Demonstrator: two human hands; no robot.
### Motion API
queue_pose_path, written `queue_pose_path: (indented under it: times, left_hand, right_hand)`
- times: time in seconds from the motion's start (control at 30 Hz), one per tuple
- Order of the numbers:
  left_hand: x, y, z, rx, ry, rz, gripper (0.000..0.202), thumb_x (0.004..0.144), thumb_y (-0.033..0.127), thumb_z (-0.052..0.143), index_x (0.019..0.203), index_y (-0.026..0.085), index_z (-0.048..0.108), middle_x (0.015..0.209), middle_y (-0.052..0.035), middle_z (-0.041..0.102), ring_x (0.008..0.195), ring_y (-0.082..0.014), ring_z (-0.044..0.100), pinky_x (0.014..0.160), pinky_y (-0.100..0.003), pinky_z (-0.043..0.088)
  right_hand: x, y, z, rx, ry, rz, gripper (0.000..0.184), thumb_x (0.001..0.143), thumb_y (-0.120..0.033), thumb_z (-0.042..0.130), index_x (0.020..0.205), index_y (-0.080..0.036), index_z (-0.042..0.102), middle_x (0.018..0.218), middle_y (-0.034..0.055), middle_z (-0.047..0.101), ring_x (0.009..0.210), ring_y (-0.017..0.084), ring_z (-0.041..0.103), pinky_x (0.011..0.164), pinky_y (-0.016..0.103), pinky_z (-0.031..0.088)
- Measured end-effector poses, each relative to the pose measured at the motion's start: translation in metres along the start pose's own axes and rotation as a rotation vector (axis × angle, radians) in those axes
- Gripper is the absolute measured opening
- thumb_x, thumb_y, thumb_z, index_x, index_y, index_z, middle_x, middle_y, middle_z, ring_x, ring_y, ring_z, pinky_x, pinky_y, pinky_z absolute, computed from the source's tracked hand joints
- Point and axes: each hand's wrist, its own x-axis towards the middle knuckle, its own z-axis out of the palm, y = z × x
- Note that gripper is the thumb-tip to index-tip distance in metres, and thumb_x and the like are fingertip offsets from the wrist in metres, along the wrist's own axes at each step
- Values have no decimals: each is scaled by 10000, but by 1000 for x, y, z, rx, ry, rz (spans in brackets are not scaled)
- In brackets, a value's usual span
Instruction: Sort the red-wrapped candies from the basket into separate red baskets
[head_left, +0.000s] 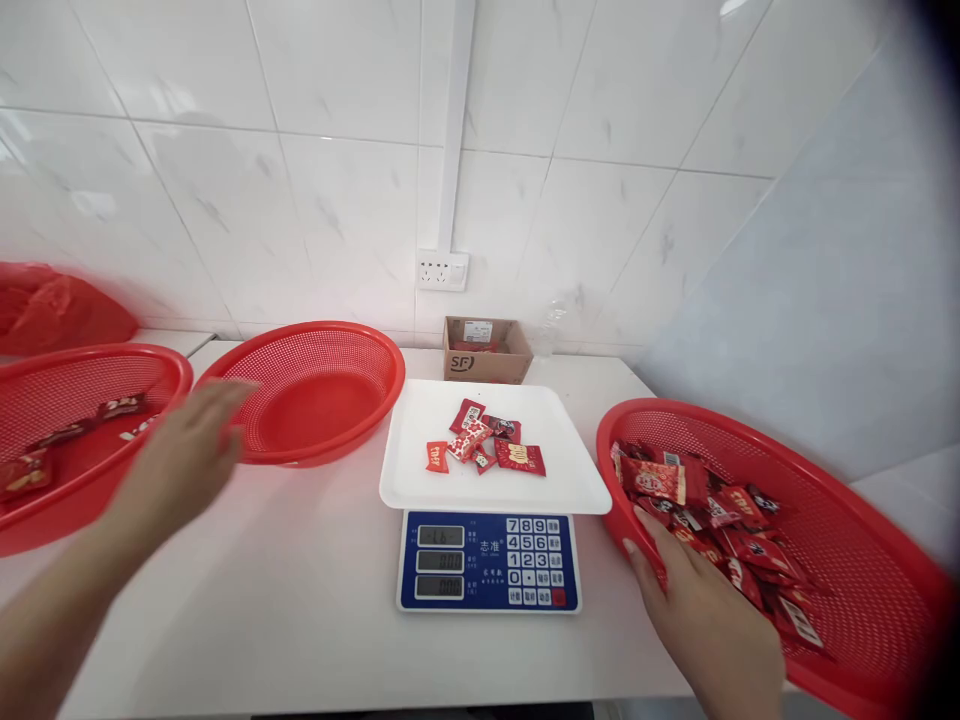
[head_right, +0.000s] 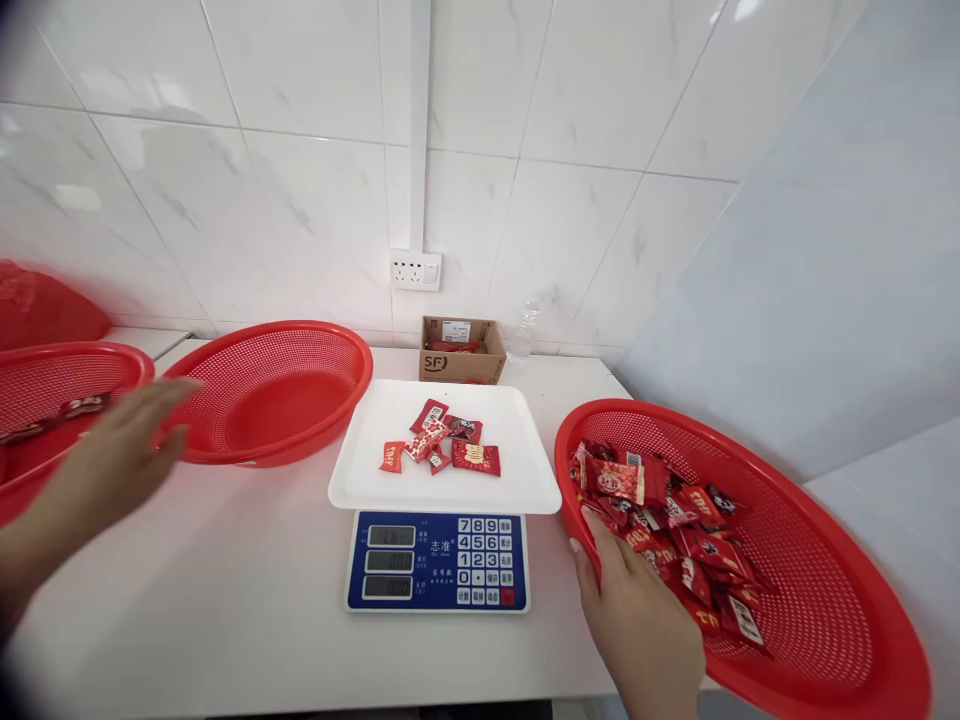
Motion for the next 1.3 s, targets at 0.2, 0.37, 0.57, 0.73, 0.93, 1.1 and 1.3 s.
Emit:
queue_pose_path:
  times: [0.2, 0.37, 0.57, 0.73, 0.93, 1.1, 1.3]
  left_hand:
    - [13, 134, 31, -359, -460, 474, 390, 908, 408, 397, 1245, 257, 520, 1279, -51, 550, 1160, -224, 512, 955, -342, 430]
    - [35, 171, 57, -199, -552, 592, 302, 881, 214, 418, 1134, 218, 582, 1185, -98, 573, 1099, -243, 524, 845, -346, 468]
    - [46, 154, 59, -180, -424, 406, 373, 865, 86, 304, 1160, 203, 499, 1078, -96, 632, 932, -211, 607, 727, -306, 472]
    - [60, 116, 37, -133, -230, 125, 311, 933, 287, 215, 1058, 208, 489, 980, -74, 653, 765, -219, 621, 538, -281, 407]
    - [76, 84, 28, 59, -162, -145, 385, 901, 495, 284, 1078, 228, 497, 879, -65, 673, 670, -238, 613, 500, -281, 362]
    - [63, 123, 42, -128, -223, 141, 320, 903, 444, 355, 1092, 251, 526, 1103, -61, 622, 977, -239, 595, 640, -294, 453]
    - [50, 191, 59, -209, -483, 552, 300, 877, 311, 437, 1147, 215, 528, 1133, -83, 608, 1065, -231, 551, 818, -334, 465]
  right_hand:
    - [0, -3, -2, 10, 5, -12, 456, 912, -411, 333, 1250, -226, 578, 1065, 65, 697, 805, 233, 671, 549, 324, 532]
    - [0, -1, -3, 23, 18, -38, 438, 914, -397, 342, 1229, -232, 598, 1050, 68, 703, 825, 211, 671, 594, 298, 550]
    - [1, -1, -3, 30, 20, -39, 450, 920, -401, 321, 1224, -227, 603, 1048, 70, 705, 819, 212, 674, 610, 304, 557]
    - [1, -1, 0, 24, 37, -25, 459, 919, -418, 317, 1227, -227, 599, 1047, 66, 704, 791, 228, 677, 571, 324, 549]
    - [0, 1, 4, 1, 38, -33, 459, 922, -420, 319, 1256, -233, 571, 1045, 62, 703, 774, 226, 677, 529, 315, 529]
    - [1, 0, 2, 5, 40, -28, 453, 919, -415, 327, 1250, -231, 576, 1016, 69, 710, 762, 225, 676, 520, 305, 524]
    - [2, -3, -4, 13, 22, -7, 448, 915, -411, 324, 1227, -240, 598, 1049, 67, 704, 789, 226, 678, 531, 306, 537]
